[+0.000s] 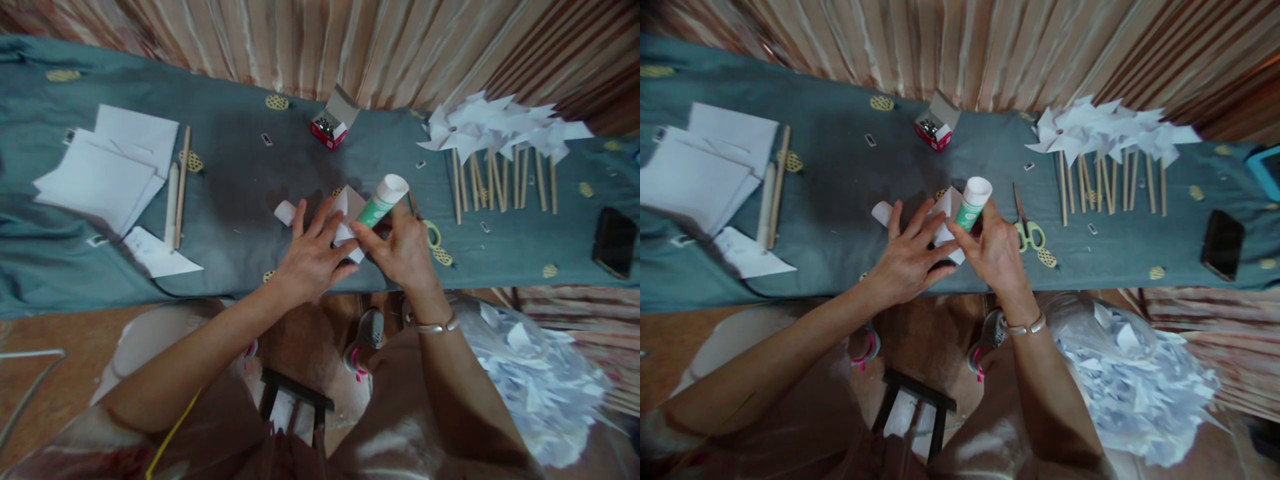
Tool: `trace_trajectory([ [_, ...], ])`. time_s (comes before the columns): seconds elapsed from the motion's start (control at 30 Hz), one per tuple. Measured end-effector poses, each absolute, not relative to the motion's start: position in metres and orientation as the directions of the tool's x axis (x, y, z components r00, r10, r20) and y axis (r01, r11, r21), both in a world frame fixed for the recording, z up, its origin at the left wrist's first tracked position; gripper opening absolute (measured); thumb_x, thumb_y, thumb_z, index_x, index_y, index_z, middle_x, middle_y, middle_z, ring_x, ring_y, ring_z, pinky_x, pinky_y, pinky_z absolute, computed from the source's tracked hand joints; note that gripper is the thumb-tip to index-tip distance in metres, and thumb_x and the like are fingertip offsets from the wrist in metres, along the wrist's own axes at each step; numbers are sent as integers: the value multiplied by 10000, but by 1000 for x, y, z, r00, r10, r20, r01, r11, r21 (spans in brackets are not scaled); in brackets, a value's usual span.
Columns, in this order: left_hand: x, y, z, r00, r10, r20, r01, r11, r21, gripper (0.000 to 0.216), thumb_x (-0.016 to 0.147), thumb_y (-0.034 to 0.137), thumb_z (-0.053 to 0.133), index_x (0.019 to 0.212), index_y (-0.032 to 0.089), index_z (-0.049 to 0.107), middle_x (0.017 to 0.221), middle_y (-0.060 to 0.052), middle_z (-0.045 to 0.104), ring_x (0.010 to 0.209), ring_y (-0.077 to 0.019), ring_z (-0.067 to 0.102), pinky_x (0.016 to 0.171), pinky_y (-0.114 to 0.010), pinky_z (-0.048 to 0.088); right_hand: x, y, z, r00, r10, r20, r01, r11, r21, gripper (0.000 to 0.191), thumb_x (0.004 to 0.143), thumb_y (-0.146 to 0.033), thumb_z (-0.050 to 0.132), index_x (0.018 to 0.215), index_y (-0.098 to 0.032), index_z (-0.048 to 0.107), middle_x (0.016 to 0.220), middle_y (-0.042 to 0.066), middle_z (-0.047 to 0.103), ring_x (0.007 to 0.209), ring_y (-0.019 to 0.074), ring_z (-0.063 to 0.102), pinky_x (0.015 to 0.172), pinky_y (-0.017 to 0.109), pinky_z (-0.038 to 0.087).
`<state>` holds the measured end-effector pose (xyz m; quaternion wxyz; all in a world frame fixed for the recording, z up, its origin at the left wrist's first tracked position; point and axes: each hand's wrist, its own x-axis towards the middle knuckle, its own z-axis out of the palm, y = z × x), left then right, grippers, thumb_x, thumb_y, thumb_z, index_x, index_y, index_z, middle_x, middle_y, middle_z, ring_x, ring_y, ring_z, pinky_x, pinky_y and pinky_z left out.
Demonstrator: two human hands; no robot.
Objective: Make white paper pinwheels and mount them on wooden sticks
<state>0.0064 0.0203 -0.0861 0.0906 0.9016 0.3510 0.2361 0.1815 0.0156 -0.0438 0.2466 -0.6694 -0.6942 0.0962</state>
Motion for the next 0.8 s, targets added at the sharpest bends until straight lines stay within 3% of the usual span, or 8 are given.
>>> trace_trajectory([
  [0.4, 6, 20, -85, 660, 665, 350, 592, -747, 304, 383, 871, 494, 527, 1172, 264, 584, 1382, -127, 499, 1383, -374, 299, 1074, -721, 105, 185, 18, -45, 43, 971, 234, 864, 82, -497, 418, 804, -580, 575, 955, -191, 555, 753, 45, 624, 692, 216, 600, 619, 329, 433],
  [0.8, 6, 19, -82, 655, 676, 336, 594, -736, 323, 377, 852, 479, 567, 1171, 280, 597, 1426, -105, 469, 1401, -354, 274, 1091, -708, 69, 182, 23, -45, 72, 969, 238, 865, 58, -498, 385, 810, -548, 591, 949, -190, 556, 718, 31, 622, 620, 197, 578, 590, 318, 425],
])
